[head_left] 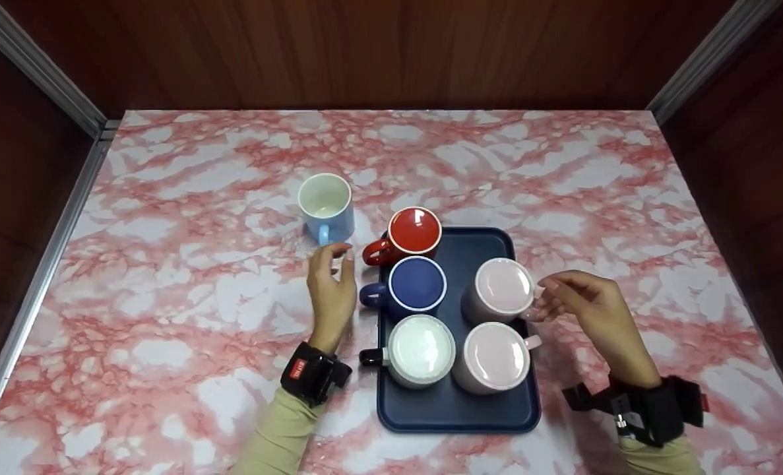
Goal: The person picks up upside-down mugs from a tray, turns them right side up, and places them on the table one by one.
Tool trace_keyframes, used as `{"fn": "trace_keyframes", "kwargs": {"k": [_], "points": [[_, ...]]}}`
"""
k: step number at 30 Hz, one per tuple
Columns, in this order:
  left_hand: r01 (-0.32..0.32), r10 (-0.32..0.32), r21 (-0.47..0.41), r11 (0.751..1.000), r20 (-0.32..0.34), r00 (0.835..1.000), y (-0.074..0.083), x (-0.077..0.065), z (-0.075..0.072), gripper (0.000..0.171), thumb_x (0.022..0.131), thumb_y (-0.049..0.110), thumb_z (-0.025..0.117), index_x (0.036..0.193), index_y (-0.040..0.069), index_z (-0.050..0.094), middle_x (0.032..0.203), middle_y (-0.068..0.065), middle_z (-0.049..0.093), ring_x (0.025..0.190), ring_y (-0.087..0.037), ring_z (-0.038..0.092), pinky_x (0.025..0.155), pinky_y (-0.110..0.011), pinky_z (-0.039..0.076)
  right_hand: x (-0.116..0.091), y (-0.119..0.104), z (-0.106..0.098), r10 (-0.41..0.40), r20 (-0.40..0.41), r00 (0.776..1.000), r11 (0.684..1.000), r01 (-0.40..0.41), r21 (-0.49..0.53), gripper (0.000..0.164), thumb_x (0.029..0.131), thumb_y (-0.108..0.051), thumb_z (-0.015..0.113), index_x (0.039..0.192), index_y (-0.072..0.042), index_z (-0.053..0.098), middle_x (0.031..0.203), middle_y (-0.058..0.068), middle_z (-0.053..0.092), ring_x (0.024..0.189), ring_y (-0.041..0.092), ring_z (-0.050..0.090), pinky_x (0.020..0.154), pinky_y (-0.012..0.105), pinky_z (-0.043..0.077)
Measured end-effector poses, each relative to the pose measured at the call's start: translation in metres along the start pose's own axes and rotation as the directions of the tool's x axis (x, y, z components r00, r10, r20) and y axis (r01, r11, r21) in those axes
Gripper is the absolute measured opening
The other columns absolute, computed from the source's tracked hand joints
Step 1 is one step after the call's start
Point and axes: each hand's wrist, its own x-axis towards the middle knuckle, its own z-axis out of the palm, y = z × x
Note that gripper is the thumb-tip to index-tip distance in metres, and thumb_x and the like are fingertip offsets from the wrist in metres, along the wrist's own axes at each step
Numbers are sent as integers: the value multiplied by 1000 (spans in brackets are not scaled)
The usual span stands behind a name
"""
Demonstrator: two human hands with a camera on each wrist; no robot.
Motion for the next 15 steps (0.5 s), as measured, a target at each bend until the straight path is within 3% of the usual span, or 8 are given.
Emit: {"fn": "trace_keyframes", "kwargs": {"k": [4, 7, 15], "points": [[-40, 39, 3, 999, 129, 991, 7, 0, 3, 11, 87, 3, 58, 96, -3, 62, 94, -15, 60, 92, -28, 55, 76, -43, 42, 0, -1, 0, -5, -1, 1000, 1000, 5, -14, 28, 90, -7, 57, 99, 20, 54, 74, 24, 60, 61, 28, 61, 57, 34, 52], [-61, 59, 2, 998, 188, 980, 10, 2, 6, 12, 86, 3, 59, 96, -3, 63, 91, -14, 61, 89, -26, 56, 78, -44, 42, 0, 0, 0, -12, 1, 1000, 1000, 12, -16, 28, 90, -6, 57, 99, 20, 54, 74, 23, 60, 61, 27, 61, 57, 34, 52], [-73, 52, 78, 994, 248, 967, 12, 9, 10, 14, 84, 3, 59, 97, -1, 63, 89, -11, 59, 86, -25, 52, 81, -38, 38, -2, -2, 0, -36, 15, 999, 999, 36, -1, 24, 90, -5, 56, 98, 18, 56, 74, 25, 60, 61, 29, 62, 57, 35, 52]]}}
